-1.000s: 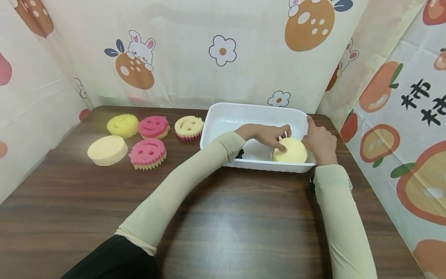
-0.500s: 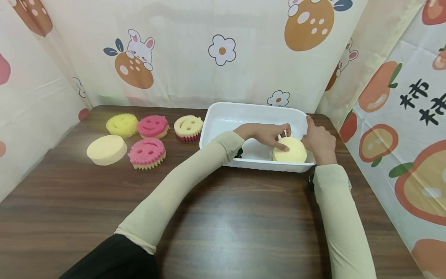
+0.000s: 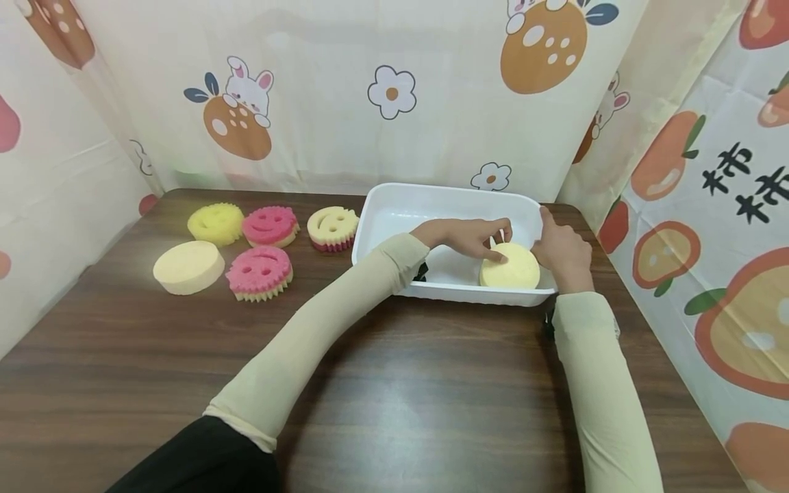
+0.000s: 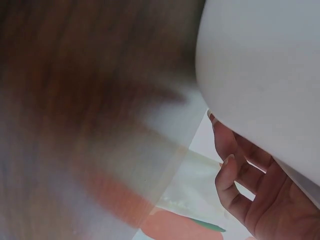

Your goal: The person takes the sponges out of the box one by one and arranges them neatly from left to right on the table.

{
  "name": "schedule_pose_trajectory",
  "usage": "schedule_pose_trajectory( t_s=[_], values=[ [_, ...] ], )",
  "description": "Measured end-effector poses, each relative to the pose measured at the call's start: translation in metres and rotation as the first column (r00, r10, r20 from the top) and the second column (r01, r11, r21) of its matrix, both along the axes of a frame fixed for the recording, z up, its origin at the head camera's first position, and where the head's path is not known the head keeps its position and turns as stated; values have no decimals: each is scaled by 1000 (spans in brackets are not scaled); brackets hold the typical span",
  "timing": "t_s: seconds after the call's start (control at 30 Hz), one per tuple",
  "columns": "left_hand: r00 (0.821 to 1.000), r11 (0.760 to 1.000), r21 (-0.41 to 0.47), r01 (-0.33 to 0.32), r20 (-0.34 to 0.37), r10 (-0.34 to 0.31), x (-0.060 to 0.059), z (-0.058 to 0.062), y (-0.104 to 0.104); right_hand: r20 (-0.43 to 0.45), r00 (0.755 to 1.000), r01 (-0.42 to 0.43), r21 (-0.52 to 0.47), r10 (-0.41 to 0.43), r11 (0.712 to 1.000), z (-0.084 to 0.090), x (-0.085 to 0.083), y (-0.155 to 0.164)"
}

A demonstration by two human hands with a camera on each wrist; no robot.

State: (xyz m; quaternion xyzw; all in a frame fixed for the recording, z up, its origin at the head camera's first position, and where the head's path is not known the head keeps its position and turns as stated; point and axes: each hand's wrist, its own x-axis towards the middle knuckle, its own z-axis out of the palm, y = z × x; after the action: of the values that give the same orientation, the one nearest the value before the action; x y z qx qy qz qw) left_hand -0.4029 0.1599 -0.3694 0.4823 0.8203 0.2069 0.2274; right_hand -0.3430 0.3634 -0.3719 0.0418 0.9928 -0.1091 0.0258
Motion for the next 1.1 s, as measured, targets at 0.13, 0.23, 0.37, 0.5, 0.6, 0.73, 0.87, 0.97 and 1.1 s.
schedule_pose_trajectory(
  t_s=[0.13, 0.23, 0.37, 0.5, 0.6, 0.73, 0.87, 0.97, 1.1],
  values=[
    [1000, 1000, 18, -8, 19, 8, 1, 0, 0, -9, 1000, -4, 6, 4, 1000, -1, 1, 1],
    [999, 999, 40, -12, 39, 10, 2, 1, 0, -12, 1000, -7, 7, 7, 1000, -2, 1, 1],
    [998, 999, 51, -16, 65, 13, 4, 1, 2, -14, 1000, -13, 7, 13, 1000, -3, 1, 2],
    [997, 999, 48, -18, 75, 14, 7, 2, 2, -14, 1000, -19, 6, 20, 1000, -4, 1, 2],
    [996, 999, 53, -14, 86, 9, 10, 2, 1, -8, 1000, -20, 7, 20, 1000, -6, 1, 2],
    [995, 998, 63, -9, 102, 2, 11, 2, 0, -6, 1000, -22, 10, 22, 1000, -7, 0, 1],
    [994, 997, 72, -4, 108, -4, 9, 2, 0, -16, 1000, -27, 8, 27, 1000, -8, -1, 1],
    [994, 998, 59, -2, 106, -4, 7, 3, 1, -15, 999, -29, 10, 29, 1000, -7, -1, 1],
    [994, 999, 48, 3, 105, -8, 4, 5, 3, -5, 1000, -20, 19, 20, 1000, -2, -1, 0]
  ],
)
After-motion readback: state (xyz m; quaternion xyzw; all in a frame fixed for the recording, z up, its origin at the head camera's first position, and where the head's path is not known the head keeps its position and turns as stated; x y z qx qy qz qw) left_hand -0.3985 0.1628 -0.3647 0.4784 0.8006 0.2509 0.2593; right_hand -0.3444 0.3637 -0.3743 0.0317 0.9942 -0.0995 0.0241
